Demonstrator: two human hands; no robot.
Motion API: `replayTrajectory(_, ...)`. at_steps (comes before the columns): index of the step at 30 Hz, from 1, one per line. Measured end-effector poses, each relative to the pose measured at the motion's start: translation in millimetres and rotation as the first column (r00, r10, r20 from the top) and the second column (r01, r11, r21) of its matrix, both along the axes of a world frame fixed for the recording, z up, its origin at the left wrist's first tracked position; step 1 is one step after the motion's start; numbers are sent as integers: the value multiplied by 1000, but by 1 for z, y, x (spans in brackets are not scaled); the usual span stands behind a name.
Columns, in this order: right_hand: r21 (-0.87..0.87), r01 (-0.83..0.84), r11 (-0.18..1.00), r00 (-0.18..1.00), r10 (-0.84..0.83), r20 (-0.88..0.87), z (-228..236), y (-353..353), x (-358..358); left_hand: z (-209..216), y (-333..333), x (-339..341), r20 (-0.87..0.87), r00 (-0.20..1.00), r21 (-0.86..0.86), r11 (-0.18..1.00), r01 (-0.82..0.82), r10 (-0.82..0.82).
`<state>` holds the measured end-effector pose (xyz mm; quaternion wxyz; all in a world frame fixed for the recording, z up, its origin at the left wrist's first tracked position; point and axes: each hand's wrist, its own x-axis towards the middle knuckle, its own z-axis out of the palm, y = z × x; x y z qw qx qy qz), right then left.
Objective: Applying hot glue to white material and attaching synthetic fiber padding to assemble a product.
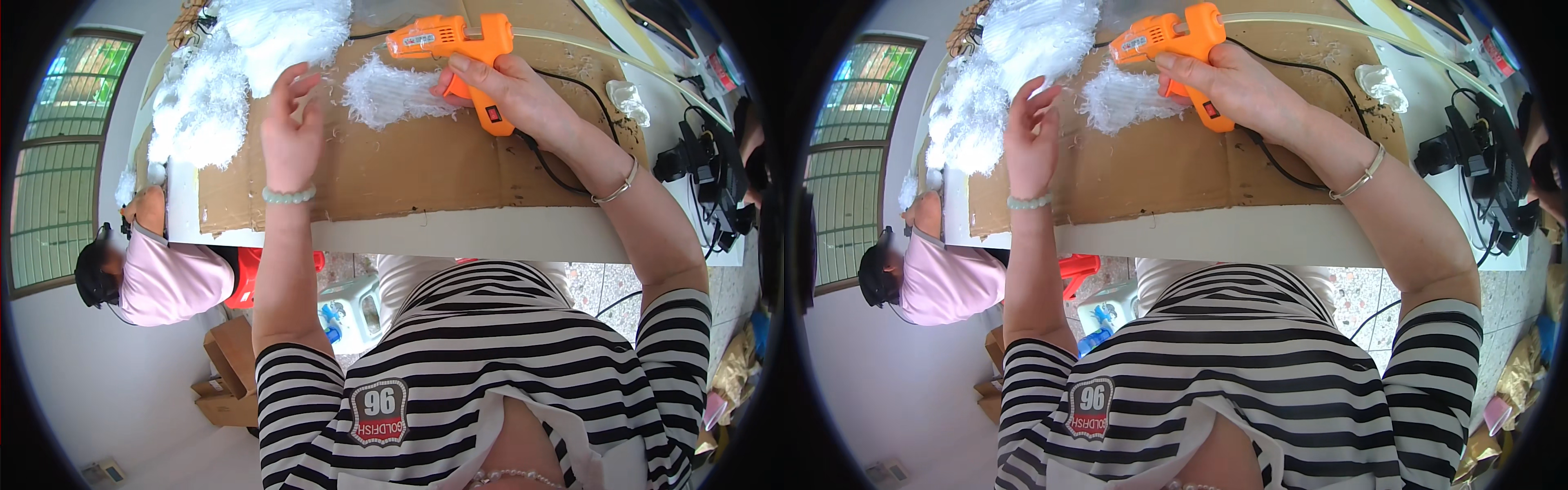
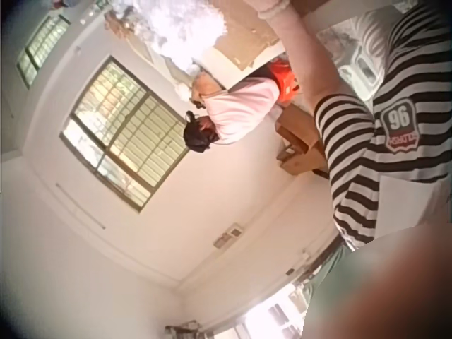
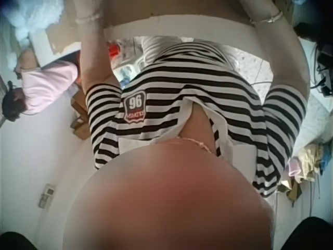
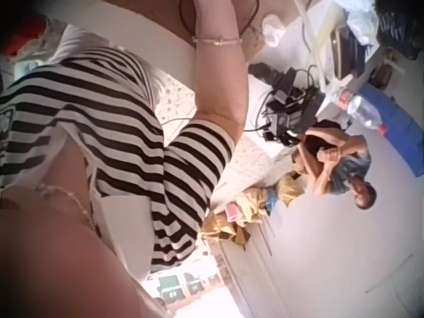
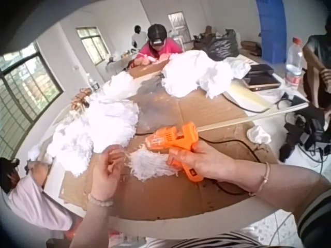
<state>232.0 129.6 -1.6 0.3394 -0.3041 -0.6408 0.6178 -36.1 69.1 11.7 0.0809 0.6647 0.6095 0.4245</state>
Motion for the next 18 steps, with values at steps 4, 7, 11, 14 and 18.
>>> replayTrajectory(4,-20,-21,1000,999,20,-26,0,3,5,4,-25,14,-259,966,168,984,58,-12)
replayTrajectory(7,-41,-29,999,992,24,-125,8,-2,6,4,-33,28,-467,879,156,970,187,-95)
replayTrajectory(11,18,-20,1000,988,23,-153,24,-2,-2,4,-27,30,-666,740,188,938,291,-96)
replayTrajectory(14,-35,-74,997,986,68,-150,38,0,-11,4,-13,25,-752,648,187,903,387,-122)
replayTrajectory(18,-31,-13,999,998,11,-66,34,6,-27,3,-1,28,-764,626,173,887,428,-154)
